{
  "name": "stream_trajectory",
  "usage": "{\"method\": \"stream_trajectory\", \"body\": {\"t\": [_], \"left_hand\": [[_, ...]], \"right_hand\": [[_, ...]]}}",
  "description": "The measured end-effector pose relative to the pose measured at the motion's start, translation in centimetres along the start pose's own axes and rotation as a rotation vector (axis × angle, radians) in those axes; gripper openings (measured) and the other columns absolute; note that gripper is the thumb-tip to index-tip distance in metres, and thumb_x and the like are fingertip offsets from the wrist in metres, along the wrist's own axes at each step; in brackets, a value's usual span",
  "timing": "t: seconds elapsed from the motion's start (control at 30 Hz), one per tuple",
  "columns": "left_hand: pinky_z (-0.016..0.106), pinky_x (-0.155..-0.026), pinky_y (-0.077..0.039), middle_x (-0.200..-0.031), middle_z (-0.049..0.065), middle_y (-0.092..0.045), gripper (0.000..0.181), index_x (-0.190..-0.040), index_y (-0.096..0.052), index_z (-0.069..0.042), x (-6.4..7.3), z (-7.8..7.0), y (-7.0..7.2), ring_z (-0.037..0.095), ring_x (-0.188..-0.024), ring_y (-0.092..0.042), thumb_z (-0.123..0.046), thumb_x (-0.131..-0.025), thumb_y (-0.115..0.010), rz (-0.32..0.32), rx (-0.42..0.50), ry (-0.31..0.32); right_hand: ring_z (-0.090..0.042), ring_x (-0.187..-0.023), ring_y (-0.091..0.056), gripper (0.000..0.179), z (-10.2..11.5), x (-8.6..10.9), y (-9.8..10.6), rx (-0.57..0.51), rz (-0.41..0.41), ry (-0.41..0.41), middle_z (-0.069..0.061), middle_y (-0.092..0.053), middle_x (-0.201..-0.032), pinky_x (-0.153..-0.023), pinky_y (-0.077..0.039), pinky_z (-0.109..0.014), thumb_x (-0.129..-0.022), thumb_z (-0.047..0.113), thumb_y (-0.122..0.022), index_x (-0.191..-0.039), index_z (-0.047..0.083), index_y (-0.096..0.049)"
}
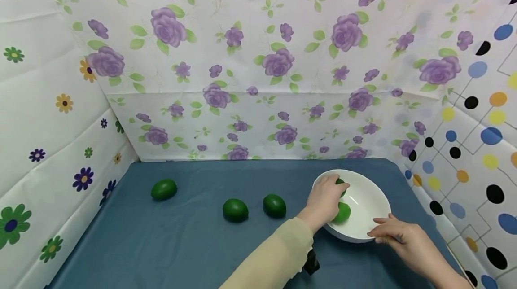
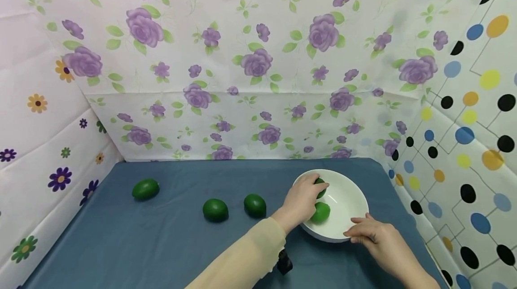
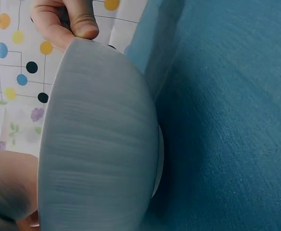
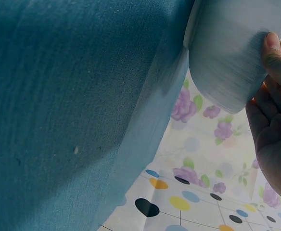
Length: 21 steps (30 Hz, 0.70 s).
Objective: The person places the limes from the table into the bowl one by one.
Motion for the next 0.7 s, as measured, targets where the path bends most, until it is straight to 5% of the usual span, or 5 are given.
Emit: {"method": "stream_trajectory", "body": {"t": [0.3,0.7], "left_hand": [[0.028,-0.116,-0.043,-0.148,-0.008,-0.060,0.046,-0.147,-0.065,-0.042,-0.2,0.1,-0.9,0.013,-0.139,-0.051,-0.022,-0.106,-0.070,0.066,-0.057,0.035],[0.029,-0.092,-0.056,-0.124,-0.008,-0.066,0.034,-0.136,-0.074,-0.038,0.0,0.4,-0.9,0.011,-0.116,-0.057,-0.021,-0.107,-0.069,0.091,-0.008,0.079]], "right_hand": [[-0.006,-0.114,-0.072,0.048,-0.1,0.0,0.0,0.016,0.002,-0.004,0.012,-0.080,-0.104,-0.111,-0.025,-0.003,-0.073,-0.004,-0.092,-0.098,0.036,-0.084],[-0.006,-0.114,-0.072,0.049,0.0,0.0,0.0,0.016,0.000,0.003,0.012,-0.080,-0.104,-0.112,-0.026,-0.004,-0.072,-0.004,-0.092,-0.099,0.037,-0.084]]}}
Point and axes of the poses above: each hand's wrist, its own x-axis away from the middle knuckle, its own y-axis out of the back of the hand, z = x × y, the point moved 6 cm from there along -x, towards the middle knuckle
